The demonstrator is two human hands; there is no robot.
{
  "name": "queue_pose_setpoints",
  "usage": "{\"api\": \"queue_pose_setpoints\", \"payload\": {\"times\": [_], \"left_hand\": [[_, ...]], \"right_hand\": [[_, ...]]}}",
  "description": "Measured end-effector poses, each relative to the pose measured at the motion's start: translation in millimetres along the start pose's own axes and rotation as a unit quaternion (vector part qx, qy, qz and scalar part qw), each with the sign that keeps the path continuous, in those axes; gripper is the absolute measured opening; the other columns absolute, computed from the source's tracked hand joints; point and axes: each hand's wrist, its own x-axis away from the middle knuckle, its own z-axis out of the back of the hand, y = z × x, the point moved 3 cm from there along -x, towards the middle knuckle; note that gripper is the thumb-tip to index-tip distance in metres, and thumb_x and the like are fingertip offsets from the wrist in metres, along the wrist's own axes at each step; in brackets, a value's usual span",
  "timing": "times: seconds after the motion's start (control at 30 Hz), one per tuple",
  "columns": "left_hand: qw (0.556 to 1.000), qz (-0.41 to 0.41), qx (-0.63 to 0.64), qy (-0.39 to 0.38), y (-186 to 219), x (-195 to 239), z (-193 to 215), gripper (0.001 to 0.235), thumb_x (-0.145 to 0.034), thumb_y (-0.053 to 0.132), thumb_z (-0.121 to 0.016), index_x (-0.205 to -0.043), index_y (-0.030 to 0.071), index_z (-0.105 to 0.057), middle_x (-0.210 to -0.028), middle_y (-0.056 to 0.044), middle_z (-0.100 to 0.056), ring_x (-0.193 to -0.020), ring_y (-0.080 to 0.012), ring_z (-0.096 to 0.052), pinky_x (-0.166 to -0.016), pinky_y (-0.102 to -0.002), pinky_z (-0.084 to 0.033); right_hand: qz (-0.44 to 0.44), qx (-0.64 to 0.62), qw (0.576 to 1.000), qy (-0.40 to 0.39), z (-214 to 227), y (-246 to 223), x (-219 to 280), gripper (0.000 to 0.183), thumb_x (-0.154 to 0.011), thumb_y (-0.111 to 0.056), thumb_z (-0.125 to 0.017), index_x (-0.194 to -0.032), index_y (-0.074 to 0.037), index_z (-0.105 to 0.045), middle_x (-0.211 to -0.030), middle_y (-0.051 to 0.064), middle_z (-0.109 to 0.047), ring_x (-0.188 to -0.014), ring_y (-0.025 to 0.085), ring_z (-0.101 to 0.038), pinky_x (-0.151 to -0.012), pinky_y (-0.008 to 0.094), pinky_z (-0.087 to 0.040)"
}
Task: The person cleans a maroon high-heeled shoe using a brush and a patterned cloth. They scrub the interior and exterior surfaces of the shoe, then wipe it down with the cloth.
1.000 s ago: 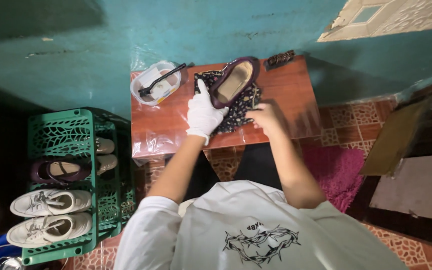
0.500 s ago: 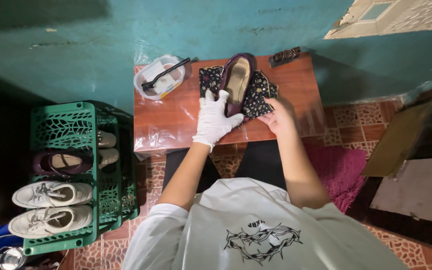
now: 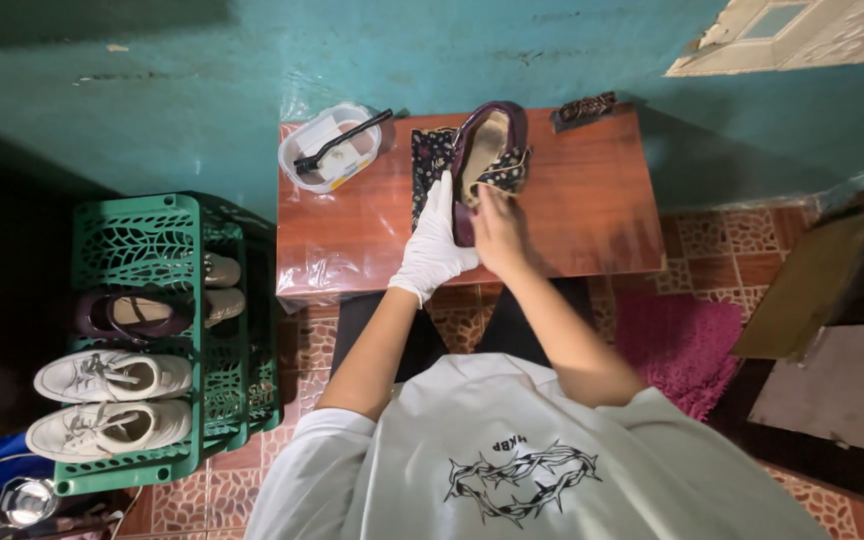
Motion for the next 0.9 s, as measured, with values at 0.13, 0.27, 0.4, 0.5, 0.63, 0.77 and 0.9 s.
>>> {"api": "queue_pose_setpoints", "payload": {"times": [0.13, 0.27, 0.4, 0.5, 0.63, 0.77, 0.9], "left_hand": [[0.999, 0.045, 0.021, -0.005, 5.4, 2.0, 4.4, 0.133, -0.062, 0.024, -0.093, -0.166, 0.026, -0.009, -0.169, -0.021, -0.013, -0.155, -0.0388, -0.015, -0.129, -0.047, -0.020], [0.994, 0.051, 0.097, -0.001, 0.2, 1.7, 5.6, 0.115, -0.064, 0.020, -0.095, -0.160, 0.037, -0.033, -0.170, -0.016, -0.016, -0.153, -0.0389, -0.020, -0.127, -0.046, -0.025], [0.994, 0.062, 0.094, 0.007, -3.3, 2.3, 2.4, 0.096, -0.068, 0.020, -0.094, -0.151, 0.037, -0.050, -0.169, -0.016, -0.019, -0.151, -0.0392, -0.027, -0.124, -0.045, -0.031], [0.994, 0.049, 0.092, 0.018, -2.7, 2.8, 0.9, 0.081, -0.068, 0.019, -0.092, -0.141, 0.032, -0.059, -0.167, -0.023, -0.019, -0.149, -0.0443, -0.030, -0.124, -0.049, -0.030], [0.995, 0.043, 0.083, 0.034, -7.6, -3.8, -2.6, 0.078, -0.065, 0.021, -0.095, -0.135, 0.031, -0.062, -0.167, -0.023, -0.021, -0.148, -0.0435, -0.033, -0.124, -0.048, -0.031], [0.997, 0.054, 0.050, 0.034, -6.5, -6.1, -3.4, 0.071, -0.061, 0.030, -0.098, -0.125, 0.032, -0.067, -0.165, -0.020, -0.026, -0.147, -0.0410, -0.037, -0.122, -0.049, -0.032], [0.998, 0.061, 0.006, 0.009, -8.1, -7.3, -5.2, 0.076, -0.061, 0.035, -0.094, -0.130, 0.034, -0.062, -0.165, -0.021, -0.026, -0.147, -0.0424, -0.036, -0.121, -0.049, -0.036]], "right_hand": [[-0.046, 0.053, 0.997, 0.022, 19.7, 17.3, 6.5, 0.043, -0.091, -0.006, -0.071, -0.133, -0.008, -0.068, -0.129, 0.015, -0.070, -0.115, 0.033, -0.069, -0.094, 0.041, -0.057], [-0.389, -0.281, 0.868, 0.127, 47.5, 31.2, 5.8, 0.036, -0.107, -0.008, -0.048, -0.142, -0.014, -0.056, -0.131, 0.010, -0.057, -0.114, 0.025, -0.057, -0.093, 0.038, -0.051], [-0.422, -0.331, 0.837, 0.111, 43.0, 37.2, 19.8, 0.042, -0.105, -0.008, -0.053, -0.145, -0.016, -0.059, -0.132, 0.002, -0.065, -0.093, 0.006, -0.056, -0.073, 0.016, -0.047], [-0.166, 0.017, 0.984, -0.059, 59.7, -32.6, -1.9, 0.030, -0.094, -0.016, -0.069, -0.124, -0.022, -0.071, -0.101, 0.014, -0.076, -0.092, 0.038, -0.073, -0.067, 0.050, -0.057], [-0.014, 0.138, 0.990, -0.016, 25.8, -1.9, 24.8, 0.046, -0.088, -0.008, -0.068, -0.134, -0.015, -0.068, -0.130, 0.012, -0.071, -0.112, 0.032, -0.070, -0.087, 0.049, -0.059], [-0.124, 0.227, 0.960, -0.103, 34.6, 2.1, 20.9, 0.065, -0.089, -0.011, -0.061, -0.151, -0.025, -0.052, -0.144, -0.004, -0.063, -0.144, 0.023, -0.046, -0.107, 0.081, -0.023], [-0.271, 0.131, 0.945, -0.124, 43.1, 16.0, 18.1, 0.057, -0.093, -0.013, -0.053, -0.147, -0.032, -0.057, -0.154, 0.004, -0.055, -0.141, 0.026, -0.052, -0.116, 0.078, -0.010]]}}
